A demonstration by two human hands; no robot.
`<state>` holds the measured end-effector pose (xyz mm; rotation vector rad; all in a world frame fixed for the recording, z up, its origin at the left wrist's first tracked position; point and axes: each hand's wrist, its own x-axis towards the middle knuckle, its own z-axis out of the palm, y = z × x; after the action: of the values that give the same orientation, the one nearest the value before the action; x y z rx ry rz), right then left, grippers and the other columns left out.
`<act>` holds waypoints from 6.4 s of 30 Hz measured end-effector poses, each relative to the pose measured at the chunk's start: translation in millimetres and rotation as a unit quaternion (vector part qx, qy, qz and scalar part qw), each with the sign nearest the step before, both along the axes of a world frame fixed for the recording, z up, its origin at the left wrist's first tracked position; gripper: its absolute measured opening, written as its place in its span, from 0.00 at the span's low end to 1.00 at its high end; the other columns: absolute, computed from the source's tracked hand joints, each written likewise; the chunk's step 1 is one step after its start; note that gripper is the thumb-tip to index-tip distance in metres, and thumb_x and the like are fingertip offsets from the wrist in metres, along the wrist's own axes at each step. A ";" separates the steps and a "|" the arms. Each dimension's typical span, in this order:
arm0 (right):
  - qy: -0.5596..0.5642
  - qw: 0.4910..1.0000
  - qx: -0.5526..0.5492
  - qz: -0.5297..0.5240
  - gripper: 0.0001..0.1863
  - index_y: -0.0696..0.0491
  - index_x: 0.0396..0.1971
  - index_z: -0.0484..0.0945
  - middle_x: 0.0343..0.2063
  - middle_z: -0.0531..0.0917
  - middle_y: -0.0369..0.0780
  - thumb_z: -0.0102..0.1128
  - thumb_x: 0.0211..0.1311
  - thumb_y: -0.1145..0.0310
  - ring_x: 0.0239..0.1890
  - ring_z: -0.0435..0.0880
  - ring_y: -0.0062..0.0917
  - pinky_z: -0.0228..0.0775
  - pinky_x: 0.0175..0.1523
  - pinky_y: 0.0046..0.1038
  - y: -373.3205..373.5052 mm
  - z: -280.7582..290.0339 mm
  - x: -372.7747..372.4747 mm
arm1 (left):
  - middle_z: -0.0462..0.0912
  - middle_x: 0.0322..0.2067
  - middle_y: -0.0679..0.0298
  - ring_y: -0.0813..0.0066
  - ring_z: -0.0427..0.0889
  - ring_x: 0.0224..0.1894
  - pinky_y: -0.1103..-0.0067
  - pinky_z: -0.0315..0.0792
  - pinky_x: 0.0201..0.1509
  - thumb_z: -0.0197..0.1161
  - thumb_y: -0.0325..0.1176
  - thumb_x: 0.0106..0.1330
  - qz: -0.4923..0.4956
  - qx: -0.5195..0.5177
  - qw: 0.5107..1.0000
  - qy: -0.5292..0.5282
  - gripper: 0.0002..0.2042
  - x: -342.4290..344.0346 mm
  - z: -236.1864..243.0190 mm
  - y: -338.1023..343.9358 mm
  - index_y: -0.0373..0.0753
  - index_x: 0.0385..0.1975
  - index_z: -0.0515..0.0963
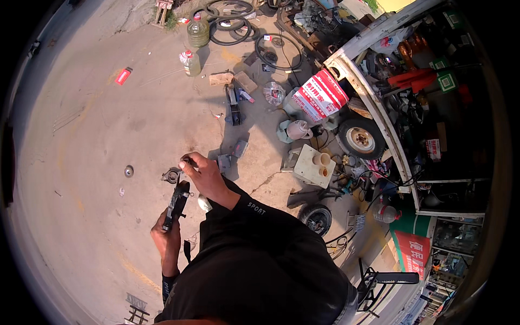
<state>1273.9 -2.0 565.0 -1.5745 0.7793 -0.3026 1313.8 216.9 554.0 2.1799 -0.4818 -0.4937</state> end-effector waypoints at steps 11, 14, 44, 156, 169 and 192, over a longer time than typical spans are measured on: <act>-0.080 0.994 0.070 -0.004 0.13 0.58 0.45 0.79 0.34 0.84 0.40 0.65 0.67 0.65 0.38 0.85 0.25 0.76 0.43 0.29 -88.6 -21.0 178.6 | 0.85 0.28 0.50 0.57 0.85 0.27 0.72 0.77 0.34 0.67 0.24 0.60 -0.033 0.056 0.995 -0.069 0.13 185.1 -9.1 -116.9 0.36 0.45 0.84; -0.231 0.905 -0.317 0.162 0.12 0.53 0.43 0.79 0.41 0.84 0.37 0.67 0.62 0.68 0.52 0.82 0.32 0.74 0.55 0.35 -116.7 -37.2 241.1 | 0.84 0.27 0.50 0.57 0.83 0.24 0.72 0.75 0.30 0.66 0.23 0.60 -0.045 0.102 0.994 -0.013 0.12 258.4 -42.7 -158.8 0.34 0.44 0.84; -0.001 0.880 -0.175 -0.442 0.14 0.59 0.48 0.80 0.40 0.87 0.43 0.66 0.66 0.70 0.42 0.87 0.31 0.75 0.54 0.34 -653.0 0.3 347.5 | 0.86 0.33 0.56 0.53 0.86 0.33 0.68 0.78 0.34 0.68 0.25 0.56 -0.586 -0.018 0.807 -0.071 0.16 515.9 17.8 -831.2 0.41 0.46 0.84; 0.468 0.603 -0.606 -0.221 0.38 0.54 0.58 0.72 0.50 0.80 0.46 0.70 0.38 0.80 0.56 0.78 0.46 0.67 0.66 0.43 -1176.1 -491.8 93.4 | 0.80 0.19 0.62 0.88 0.70 0.24 0.80 0.69 0.28 0.69 0.28 0.64 -0.471 -0.179 0.863 0.036 0.10 357.5 -559.9 -1370.6 0.27 0.38 0.82; 0.487 0.590 -0.608 -0.213 0.38 0.53 0.58 0.72 0.54 0.79 0.45 0.69 0.39 0.81 0.60 0.76 0.45 0.60 0.72 0.45 -1181.1 -488.5 103.8 | 0.79 0.18 0.63 0.87 0.70 0.23 0.80 0.68 0.27 0.68 0.28 0.65 -0.468 -0.163 0.868 0.022 0.10 363.9 -562.7 -1370.6 0.29 0.41 0.83; 0.482 0.580 -0.622 -0.212 0.34 0.53 0.56 0.75 0.54 0.80 0.41 0.65 0.41 0.81 0.61 0.76 0.39 0.59 0.72 0.48 -1191.1 -492.4 111.9 | 0.72 0.10 0.56 0.69 0.73 0.10 0.74 0.63 0.19 0.69 0.29 0.58 -0.457 -0.209 0.864 -0.001 0.13 372.0 -575.7 -1375.9 0.34 0.42 0.86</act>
<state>1385.7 -1193.1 72.7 -2.9518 2.1306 -0.3416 1685.8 -1159.0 -21.7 1.4237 -1.4933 -0.7885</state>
